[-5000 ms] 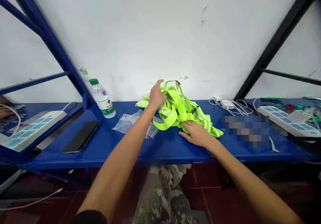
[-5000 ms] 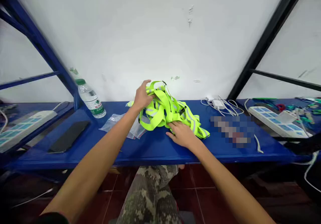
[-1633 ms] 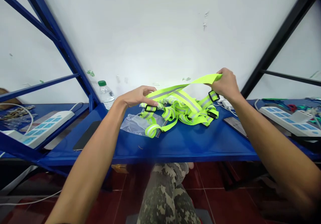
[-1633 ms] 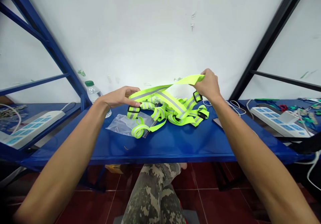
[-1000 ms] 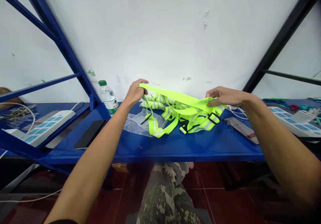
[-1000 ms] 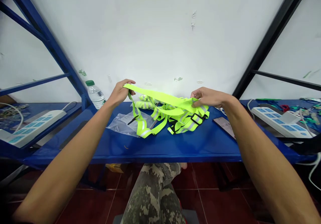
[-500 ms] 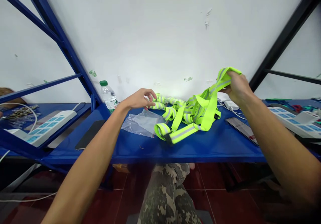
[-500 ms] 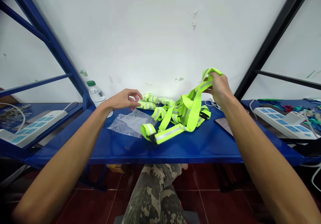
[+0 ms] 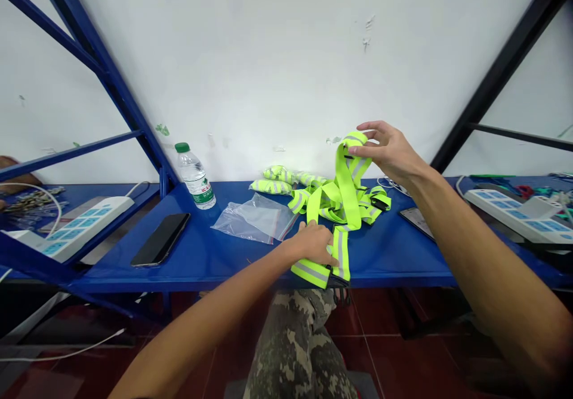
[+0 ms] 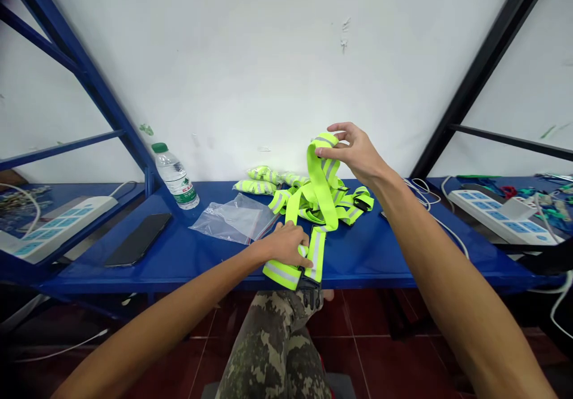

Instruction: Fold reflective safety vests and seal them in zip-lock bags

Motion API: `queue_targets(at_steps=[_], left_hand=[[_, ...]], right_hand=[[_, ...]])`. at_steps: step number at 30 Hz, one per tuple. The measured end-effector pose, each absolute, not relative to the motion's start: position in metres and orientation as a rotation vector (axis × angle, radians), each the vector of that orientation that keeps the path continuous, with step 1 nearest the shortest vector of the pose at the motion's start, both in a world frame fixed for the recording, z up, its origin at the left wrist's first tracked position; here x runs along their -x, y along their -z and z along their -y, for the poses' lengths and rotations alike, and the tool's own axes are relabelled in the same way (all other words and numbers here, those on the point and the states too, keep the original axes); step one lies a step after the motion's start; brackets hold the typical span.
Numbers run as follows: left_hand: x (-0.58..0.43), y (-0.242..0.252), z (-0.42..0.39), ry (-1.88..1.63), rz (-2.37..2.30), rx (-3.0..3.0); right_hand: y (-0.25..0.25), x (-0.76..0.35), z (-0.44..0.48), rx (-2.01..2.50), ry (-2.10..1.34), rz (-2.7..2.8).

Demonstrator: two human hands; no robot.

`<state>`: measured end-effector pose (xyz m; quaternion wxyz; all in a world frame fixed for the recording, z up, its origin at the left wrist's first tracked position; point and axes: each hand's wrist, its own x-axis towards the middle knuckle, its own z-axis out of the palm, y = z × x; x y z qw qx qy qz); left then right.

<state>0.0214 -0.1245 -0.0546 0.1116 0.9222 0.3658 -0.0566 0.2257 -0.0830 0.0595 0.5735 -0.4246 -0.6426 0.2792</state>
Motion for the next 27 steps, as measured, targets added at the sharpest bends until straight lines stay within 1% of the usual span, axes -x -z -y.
queue_targets(at_steps=[2, 5, 9, 11, 13, 15, 16, 18, 21, 22, 24, 27], left_hand=[[-0.022, 0.051, 0.124, 0.237, -1.143, -2.583], [-0.023, 0.044, 0.125, 0.255, -1.228, -2.458], [-0.026, 0.043, 0.127, 0.244, -1.366, -2.507], [-0.027, 0.044, 0.127, 0.325, -1.368, -2.536], [-0.024, 0.042, 0.124, 0.412, -1.29, -2.495], [-0.014, 0.034, 0.117, 0.347, -1.252, -2.432], [-0.006, 0.028, 0.113, 0.237, -1.268, -2.405], [0.014, 0.012, 0.101, -0.126, -1.407, -2.326], [0.05, -0.012, 0.079, -0.872, -1.724, -2.208], [0.061, -0.018, 0.071, -1.096, -1.761, -2.166], [0.082, -0.025, 0.059, -1.351, -1.768, -2.03], [0.103, -0.021, 0.045, -1.459, -1.745, -1.836]], right_hand=[[-0.058, -0.231, 0.086, 1.014, -0.678, 1.555], [-0.055, -0.235, 0.088, 1.024, -0.719, 1.609], [-0.048, -0.233, 0.084, 0.987, -0.68, 1.668], [-0.044, -0.233, 0.079, 1.033, -0.524, 1.678], [-0.041, -0.237, 0.074, 1.099, -0.278, 1.689], [-0.042, -0.245, 0.071, 1.149, -0.018, 1.719], [-0.044, -0.25, 0.071, 1.167, 0.098, 1.725], [-0.049, -0.259, 0.073, 1.19, 0.277, 1.647], [-0.058, -0.266, 0.08, 1.194, 0.414, 1.312], [-0.06, -0.267, 0.082, 1.199, 0.45, 1.221], [-0.063, -0.266, 0.085, 1.223, 0.542, 1.131], [-0.062, -0.264, 0.085, 1.267, 0.63, 1.123]])
